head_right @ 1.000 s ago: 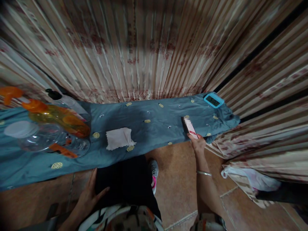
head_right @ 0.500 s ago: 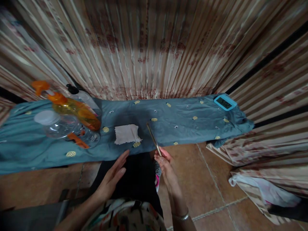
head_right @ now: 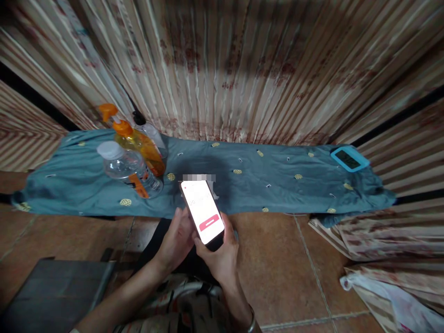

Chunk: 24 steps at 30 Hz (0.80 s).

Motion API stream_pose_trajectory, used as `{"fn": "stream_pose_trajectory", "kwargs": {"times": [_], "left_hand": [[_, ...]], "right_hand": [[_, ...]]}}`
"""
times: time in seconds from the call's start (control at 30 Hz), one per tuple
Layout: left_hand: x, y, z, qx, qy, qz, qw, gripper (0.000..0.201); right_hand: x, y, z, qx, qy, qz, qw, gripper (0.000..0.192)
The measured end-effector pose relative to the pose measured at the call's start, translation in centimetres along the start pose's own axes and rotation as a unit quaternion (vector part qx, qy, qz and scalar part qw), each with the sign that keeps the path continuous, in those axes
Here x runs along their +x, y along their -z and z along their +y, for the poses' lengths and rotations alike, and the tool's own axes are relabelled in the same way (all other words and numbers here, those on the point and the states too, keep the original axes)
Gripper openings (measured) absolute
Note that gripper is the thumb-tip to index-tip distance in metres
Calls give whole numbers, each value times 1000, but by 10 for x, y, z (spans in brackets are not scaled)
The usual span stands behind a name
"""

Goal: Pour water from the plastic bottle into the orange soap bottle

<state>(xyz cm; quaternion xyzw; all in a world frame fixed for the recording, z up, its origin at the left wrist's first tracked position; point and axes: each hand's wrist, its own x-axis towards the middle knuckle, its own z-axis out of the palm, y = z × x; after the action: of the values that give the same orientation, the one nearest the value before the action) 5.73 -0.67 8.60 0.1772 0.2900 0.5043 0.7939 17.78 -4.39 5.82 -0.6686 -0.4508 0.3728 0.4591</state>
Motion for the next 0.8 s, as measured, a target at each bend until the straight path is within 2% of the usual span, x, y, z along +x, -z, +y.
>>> {"fn": "stream_pose_trajectory", "kwargs": {"times": [0.1, 0.23, 0.4, 0.8], "left_hand": [[1, 0, 4, -22, -6, -7, 1000, 65], [2, -1, 10, -38, -21, -5, 999, 61], [2, 1, 12, -36, -20, -12, 999, 63], [5, -1, 10, -23, -27, -8, 999, 66]], "right_hand": [[-5, -2, -2, -63, 26, 23, 997, 92], [-9, -1, -10, -115, 44, 23, 992, 93], [-10, -1, -15, -131, 15, 7, 991, 102], [-9, 1, -13, -166, -7, -2, 986, 109]]}}
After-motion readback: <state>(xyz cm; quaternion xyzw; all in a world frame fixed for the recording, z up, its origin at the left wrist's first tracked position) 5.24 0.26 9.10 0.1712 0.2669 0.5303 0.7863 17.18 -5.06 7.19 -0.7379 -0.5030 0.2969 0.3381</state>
